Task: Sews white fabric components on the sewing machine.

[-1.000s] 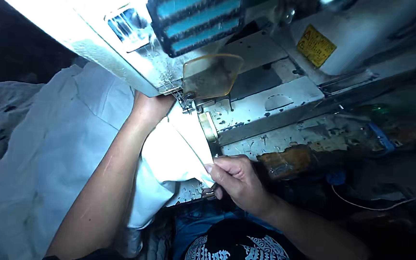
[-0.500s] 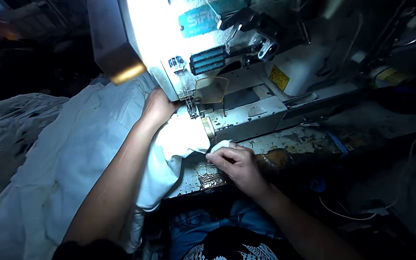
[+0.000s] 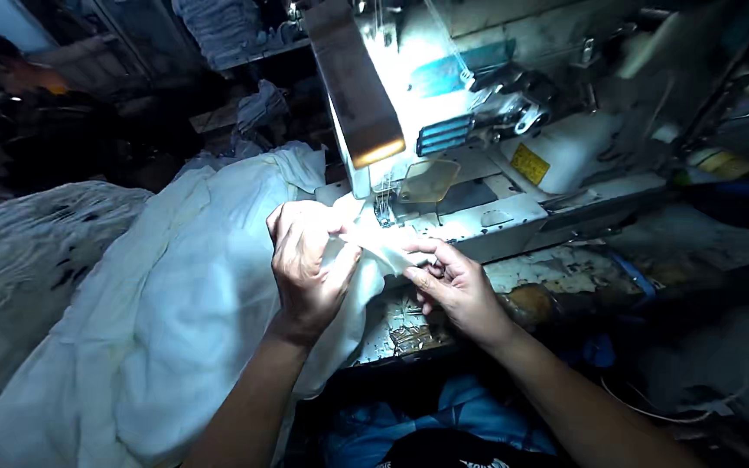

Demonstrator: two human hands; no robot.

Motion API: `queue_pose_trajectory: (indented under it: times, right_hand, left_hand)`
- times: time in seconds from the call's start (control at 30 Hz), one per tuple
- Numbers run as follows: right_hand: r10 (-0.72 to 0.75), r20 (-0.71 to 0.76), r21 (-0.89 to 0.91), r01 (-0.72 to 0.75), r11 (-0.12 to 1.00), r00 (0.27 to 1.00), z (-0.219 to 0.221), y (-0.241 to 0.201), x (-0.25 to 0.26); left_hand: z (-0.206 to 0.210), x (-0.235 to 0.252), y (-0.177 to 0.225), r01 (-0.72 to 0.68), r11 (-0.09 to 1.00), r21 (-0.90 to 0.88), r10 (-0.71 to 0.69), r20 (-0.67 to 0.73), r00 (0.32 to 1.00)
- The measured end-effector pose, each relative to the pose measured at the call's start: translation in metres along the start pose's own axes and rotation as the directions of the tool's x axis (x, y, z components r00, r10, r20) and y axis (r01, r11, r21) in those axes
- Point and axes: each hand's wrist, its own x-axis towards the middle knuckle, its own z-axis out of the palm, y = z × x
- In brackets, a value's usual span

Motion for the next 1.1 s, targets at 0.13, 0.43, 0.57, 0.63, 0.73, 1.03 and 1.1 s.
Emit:
queue_pose_trajectory:
  times: [0.13, 0.43, 0.57, 0.63, 0.73, 1.03, 1.1]
  right_hand:
    - [-0.191, 0.052, -0.086, 0.195, 0.977, 0.98, 0.002, -0.004, -0.015]
    - [-0.325, 0.105, 0.084, 0.317, 0.945, 0.94, 0.006, -0.04, -0.067]
    - [-0.206, 0.067, 0.094, 0.2, 0.975, 0.976, 0.011, -0.012, -0.048]
    - [-0.088, 0.03, 0.112, 0.084, 0.99, 0.996, 0.013, 0.007, -0.044]
    - [-0.087, -0.042, 0.209, 0.094, 0.973, 0.995, 0.017, 0.022, -0.039]
    - [-0.221, -0.187, 0.199, 0.257, 0.945, 0.957, 0.023, 0.031, -0.017]
    - [-0.242, -0.191, 0.187, 0.277, 0.943, 0.951, 0.022, 0.027, -0.017]
  left_hand:
    - [-0.009, -0.014, 0.028, -0.028, 0.999, -0.036, 0.03, 0.056, 0.998]
    - [-0.048, 0.023, 0.084, -0.267, 0.963, 0.046, 0.176, 0.643, 0.745]
    - [-0.044, 0.036, 0.058, -0.377, 0.926, 0.027, 0.163, 0.872, 0.461]
    - [-0.055, 0.042, 0.045, -0.367, 0.928, 0.068, 0.131, 0.861, 0.491]
    - [-0.058, 0.06, 0.012, -0.233, 0.96, 0.154, -0.008, 0.85, 0.526]
    - [-0.059, 0.062, -0.025, 0.144, 0.988, -0.062, -0.039, 0.794, 0.607]
    - [-0.058, 0.062, -0.02, 0.112, 0.993, -0.045, -0.033, 0.788, 0.615]
